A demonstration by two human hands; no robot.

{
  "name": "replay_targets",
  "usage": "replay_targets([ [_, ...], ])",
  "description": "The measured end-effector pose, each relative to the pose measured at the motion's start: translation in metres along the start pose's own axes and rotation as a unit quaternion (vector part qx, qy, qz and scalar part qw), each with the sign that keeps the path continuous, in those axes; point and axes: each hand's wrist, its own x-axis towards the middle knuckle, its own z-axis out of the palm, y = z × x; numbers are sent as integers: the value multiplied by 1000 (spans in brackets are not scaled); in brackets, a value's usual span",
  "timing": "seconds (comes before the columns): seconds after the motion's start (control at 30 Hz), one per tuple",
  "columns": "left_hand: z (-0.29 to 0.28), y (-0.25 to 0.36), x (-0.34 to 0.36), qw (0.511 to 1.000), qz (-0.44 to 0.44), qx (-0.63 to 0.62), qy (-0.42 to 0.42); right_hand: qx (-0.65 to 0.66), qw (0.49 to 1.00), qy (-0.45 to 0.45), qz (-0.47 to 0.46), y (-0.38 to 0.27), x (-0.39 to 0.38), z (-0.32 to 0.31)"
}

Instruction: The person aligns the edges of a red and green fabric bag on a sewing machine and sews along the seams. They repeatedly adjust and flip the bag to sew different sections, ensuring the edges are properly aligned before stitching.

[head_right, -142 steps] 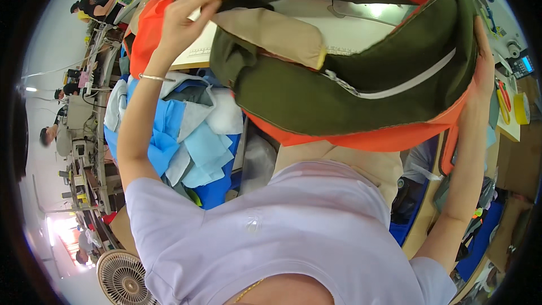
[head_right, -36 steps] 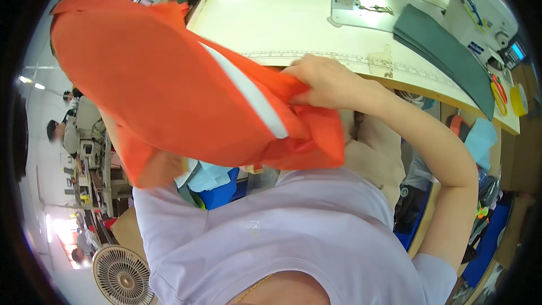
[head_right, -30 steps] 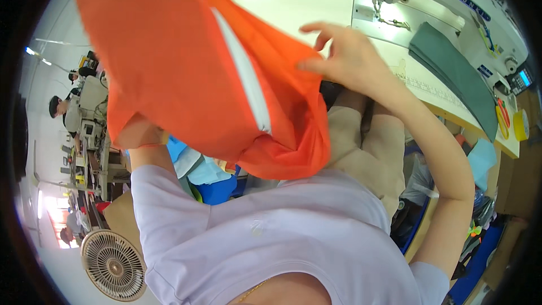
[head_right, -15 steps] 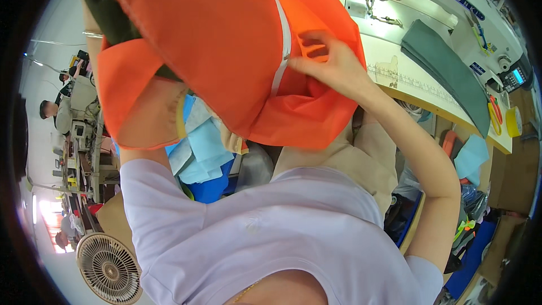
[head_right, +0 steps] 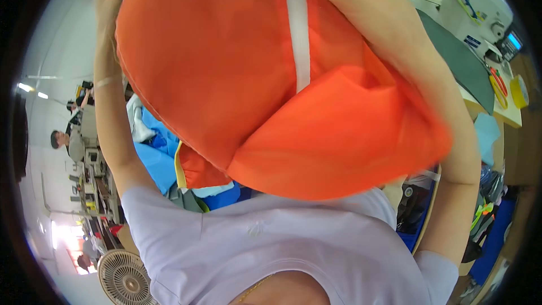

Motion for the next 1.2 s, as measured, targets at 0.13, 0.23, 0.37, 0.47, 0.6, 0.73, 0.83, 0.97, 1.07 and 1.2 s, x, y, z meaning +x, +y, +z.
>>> replay_targets([
  [0.13, 12, 153, -44, 945, 211, -166, -187, -121, 976, -157, -92, -10, 13, -1],
  [0.23, 47, 162, -53, 860, 230, -148, -430, -181, 940, -244, -153, -6, 16, -9],
  [0.37, 35, 171, -37, 847, 13, 36, -530, -212, 949, -234, -18, -3, 9, -32],
  [0.47, -45, 122, -37, 943, -162, -245, -154, -251, 926, -278, -37, 33, -3, -36],
  [0.6, -88, 80, -3, 972, -114, -199, -55, -264, 926, -269, -22, 64, -34, -60],
  [0.73, -146, 78, -3, 990, -115, -64, -46, -109, 903, -408, 75, 97, -55, -52],
  [0.83, -138, 52, -4, 992, -103, -47, -50, -164, 897, -404, -70, 128, -87, -54],
  [0.97, -175, 107, 26, 997, -52, 56, -31, -305, 871, -285, -260, 118, -95, -22],
  [1.07, -151, 101, 47, 998, -16, 49, -25, -325, 921, 38, -209, 97, -97, -23],
  [1.2, -128, 103, 65, 997, 6, 66, -38, -119, 951, 256, -127, 100, -62, -56],
])
